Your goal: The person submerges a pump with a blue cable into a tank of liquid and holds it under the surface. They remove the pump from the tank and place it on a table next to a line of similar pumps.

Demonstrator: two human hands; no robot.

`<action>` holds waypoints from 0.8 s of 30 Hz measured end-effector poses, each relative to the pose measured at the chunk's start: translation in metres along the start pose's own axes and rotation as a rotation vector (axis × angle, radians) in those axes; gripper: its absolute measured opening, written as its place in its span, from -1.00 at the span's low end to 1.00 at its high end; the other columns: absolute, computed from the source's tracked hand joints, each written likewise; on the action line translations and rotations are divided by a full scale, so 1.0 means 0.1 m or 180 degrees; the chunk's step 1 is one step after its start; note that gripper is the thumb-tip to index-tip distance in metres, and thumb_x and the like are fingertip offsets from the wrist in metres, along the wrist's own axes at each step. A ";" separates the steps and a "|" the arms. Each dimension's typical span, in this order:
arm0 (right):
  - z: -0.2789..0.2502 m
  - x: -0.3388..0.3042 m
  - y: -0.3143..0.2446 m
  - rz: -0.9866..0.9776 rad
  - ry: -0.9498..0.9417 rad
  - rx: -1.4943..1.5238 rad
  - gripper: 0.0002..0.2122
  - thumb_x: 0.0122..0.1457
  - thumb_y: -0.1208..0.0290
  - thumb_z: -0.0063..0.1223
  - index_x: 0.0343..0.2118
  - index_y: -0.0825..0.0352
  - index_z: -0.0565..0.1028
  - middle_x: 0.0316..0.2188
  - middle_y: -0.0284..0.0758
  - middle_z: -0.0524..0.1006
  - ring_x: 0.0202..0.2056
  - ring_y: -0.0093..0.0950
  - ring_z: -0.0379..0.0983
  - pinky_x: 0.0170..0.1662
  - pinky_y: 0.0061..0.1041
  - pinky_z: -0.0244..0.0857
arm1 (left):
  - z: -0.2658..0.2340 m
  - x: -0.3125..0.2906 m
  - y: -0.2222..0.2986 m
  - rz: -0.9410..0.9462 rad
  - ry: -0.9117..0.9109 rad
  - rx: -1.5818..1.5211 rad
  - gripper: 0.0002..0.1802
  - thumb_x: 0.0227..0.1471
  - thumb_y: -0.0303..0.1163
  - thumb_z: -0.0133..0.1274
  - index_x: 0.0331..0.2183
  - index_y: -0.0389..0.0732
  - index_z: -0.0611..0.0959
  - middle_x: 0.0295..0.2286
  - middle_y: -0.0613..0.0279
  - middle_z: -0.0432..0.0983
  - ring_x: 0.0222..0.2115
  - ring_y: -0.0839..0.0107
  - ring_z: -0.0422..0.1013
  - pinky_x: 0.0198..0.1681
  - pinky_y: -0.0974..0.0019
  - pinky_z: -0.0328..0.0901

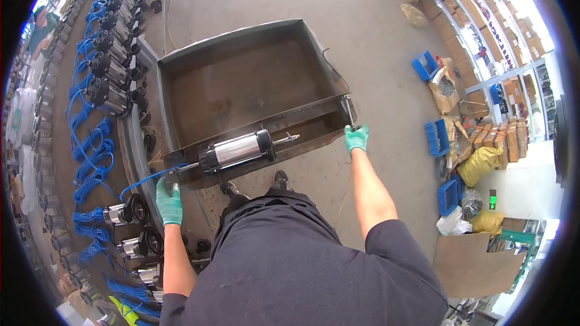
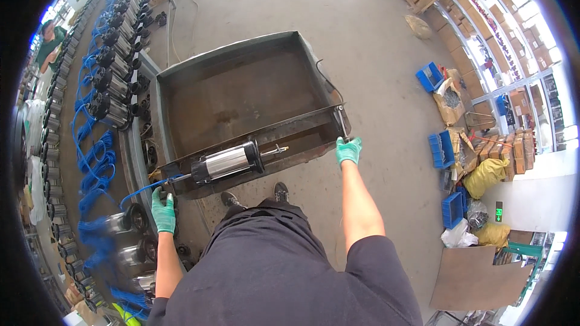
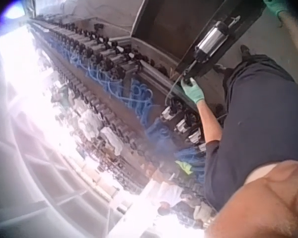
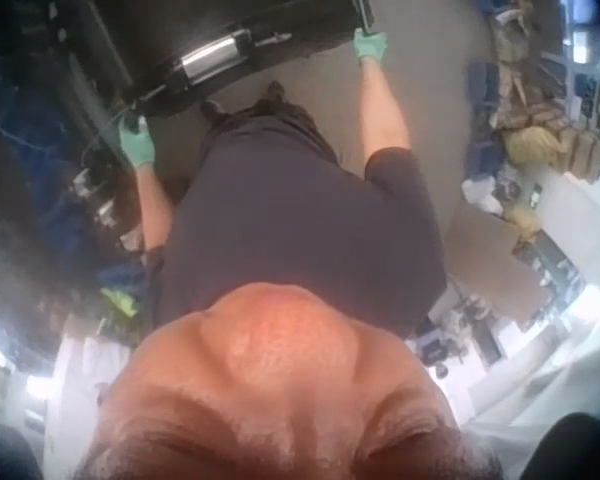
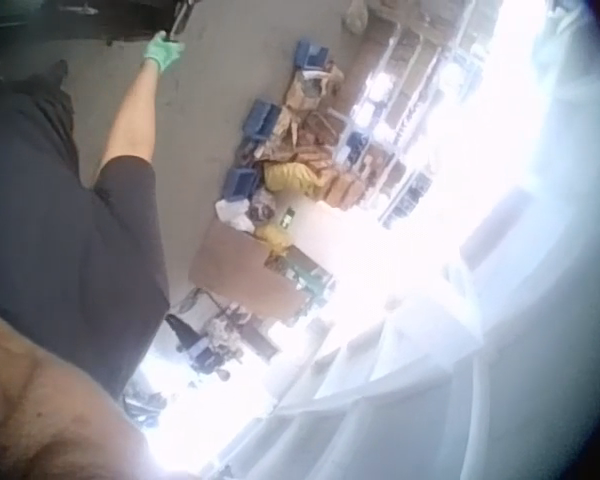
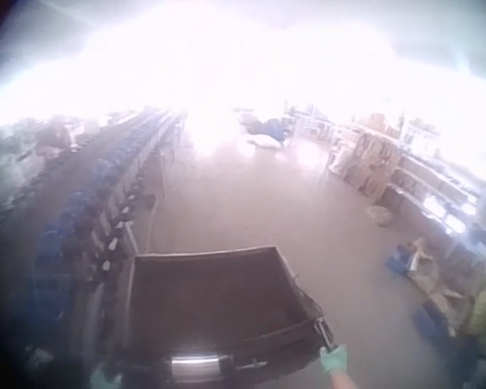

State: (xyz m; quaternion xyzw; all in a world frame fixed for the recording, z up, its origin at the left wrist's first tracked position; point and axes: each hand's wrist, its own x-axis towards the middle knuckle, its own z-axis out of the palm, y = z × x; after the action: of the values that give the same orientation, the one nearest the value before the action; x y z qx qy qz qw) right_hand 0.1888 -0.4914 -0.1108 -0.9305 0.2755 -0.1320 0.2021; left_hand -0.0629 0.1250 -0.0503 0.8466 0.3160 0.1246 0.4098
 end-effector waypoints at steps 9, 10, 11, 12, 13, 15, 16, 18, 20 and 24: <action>-0.99 -0.99 -1.83 0.1149 -0.3402 0.4142 -0.91 0.34 0.38 0.06 -0.22 0.22 0.41 -0.47 -0.40 0.48 -0.58 -0.55 0.38 -0.50 -0.51 0.34 | 0.08 -0.49 1.68 0.0160 -0.0473 -0.1486 -0.53 0.21 -0.51 0.09 0.15 -0.25 0.46 -0.17 0.27 0.56 -0.18 0.54 0.45 -0.07 0.42 0.36; -1.03 -1.28 -1.98 0.0564 -0.3449 0.4153 -0.91 0.32 0.43 0.09 -0.20 0.25 0.42 -0.43 -0.39 0.50 -0.51 -0.56 0.45 -0.41 -0.48 0.43 | 0.12 -0.48 1.86 0.0215 -0.0624 -0.1754 -0.48 0.21 -0.51 0.09 0.18 -0.25 0.43 -0.15 0.26 0.55 -0.18 0.54 0.46 -0.07 0.43 0.36; -1.02 -1.51 -2.03 -0.0091 -0.3625 0.3792 -0.89 0.30 0.47 0.11 -0.18 0.28 0.42 -0.40 -0.39 0.50 -0.45 -0.57 0.47 -0.34 -0.47 0.46 | 0.11 -0.48 2.19 0.0170 -0.0818 -0.1890 -0.43 0.21 -0.51 0.09 0.22 -0.25 0.38 -0.14 0.26 0.54 -0.16 0.54 0.46 -0.06 0.44 0.36; -1.01 -1.74 -2.09 -0.0756 -0.3770 0.3437 -0.86 0.28 0.51 0.14 -0.17 0.31 0.43 -0.38 -0.39 0.50 -0.38 -0.57 0.50 -0.27 -0.46 0.49 | 0.15 -0.47 2.33 0.0370 -0.0894 -0.2164 -0.39 0.22 -0.46 0.11 0.24 -0.26 0.34 -0.11 0.24 0.53 -0.14 0.52 0.46 -0.04 0.44 0.36; -1.15 -1.97 -2.27 -0.0972 -0.4054 0.3172 -0.83 0.26 0.48 0.19 -0.17 0.33 0.43 -0.40 -0.40 0.46 -0.35 -0.60 0.48 -0.26 -0.49 0.47 | 0.21 -0.47 2.43 0.0405 -0.0995 -0.2771 -0.37 0.23 -0.38 0.14 0.25 -0.26 0.33 -0.09 0.22 0.52 -0.13 0.50 0.46 -0.01 0.43 0.36; -1.12 -2.29 -2.47 -0.2219 -0.3649 0.2591 -0.77 0.19 0.51 0.23 -0.13 0.35 0.46 -0.38 -0.23 0.52 -0.38 -0.37 0.52 -0.24 -0.36 0.45 | 0.20 -0.43 2.63 0.0578 -0.0817 -0.2552 -0.43 0.30 -0.18 0.06 0.22 -0.23 0.37 -0.12 0.16 0.54 -0.14 0.47 0.47 -0.05 0.37 0.38; -1.08 -2.41 -2.56 -0.2868 -0.3368 0.2296 -0.75 0.16 0.51 0.25 -0.12 0.35 0.47 -0.37 -0.17 0.53 -0.38 -0.26 0.52 -0.23 -0.31 0.43 | 0.18 -0.40 2.64 0.0675 -0.0697 -0.2267 -0.47 0.32 -0.15 0.02 0.18 -0.24 0.41 -0.15 0.16 0.55 -0.14 0.46 0.47 -0.06 0.36 0.38; -1.05 -2.65 -2.72 -0.2861 -0.3478 0.2554 -0.68 0.12 0.51 0.27 -0.05 0.33 0.48 -0.33 -0.10 0.54 -0.34 -0.11 0.49 -0.23 -0.25 0.40 | 0.17 -0.38 2.53 -0.0077 -0.0531 -0.2931 -0.67 0.37 -0.20 -0.06 -0.08 -0.25 0.60 -0.38 0.28 0.54 -0.40 0.54 0.45 -0.30 0.44 0.39; -1.08 -2.62 -2.84 -0.3301 -0.3730 0.1970 -0.65 0.13 0.43 0.27 -0.01 0.31 0.50 -0.32 -0.11 0.56 -0.31 -0.14 0.52 -0.23 -0.27 0.42 | 0.09 -0.31 2.32 -0.0646 -0.0310 -0.3235 -0.69 0.36 -0.19 -0.04 -0.15 -0.23 0.62 -0.45 0.31 0.49 -0.58 0.57 0.35 -0.48 0.44 0.33; -1.30 -2.33 -3.03 -0.4030 -0.2722 0.2007 -0.75 0.12 0.35 0.26 -0.19 0.35 0.55 -0.36 -0.17 0.59 -0.31 -0.17 0.55 -0.20 -0.22 0.44 | -0.22 -0.01 1.45 -0.1801 0.0573 -0.3103 -0.65 0.30 -0.12 0.07 -0.43 -0.17 0.60 -0.63 0.34 0.44 -0.76 0.60 0.21 -0.75 0.48 0.08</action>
State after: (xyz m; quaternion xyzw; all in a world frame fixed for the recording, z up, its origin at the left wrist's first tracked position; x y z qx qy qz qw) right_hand 0.0921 -0.1666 0.1093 -0.7792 -0.4515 0.0735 0.4285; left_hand -0.0111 0.0704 0.0759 0.4281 0.4700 0.2130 0.7419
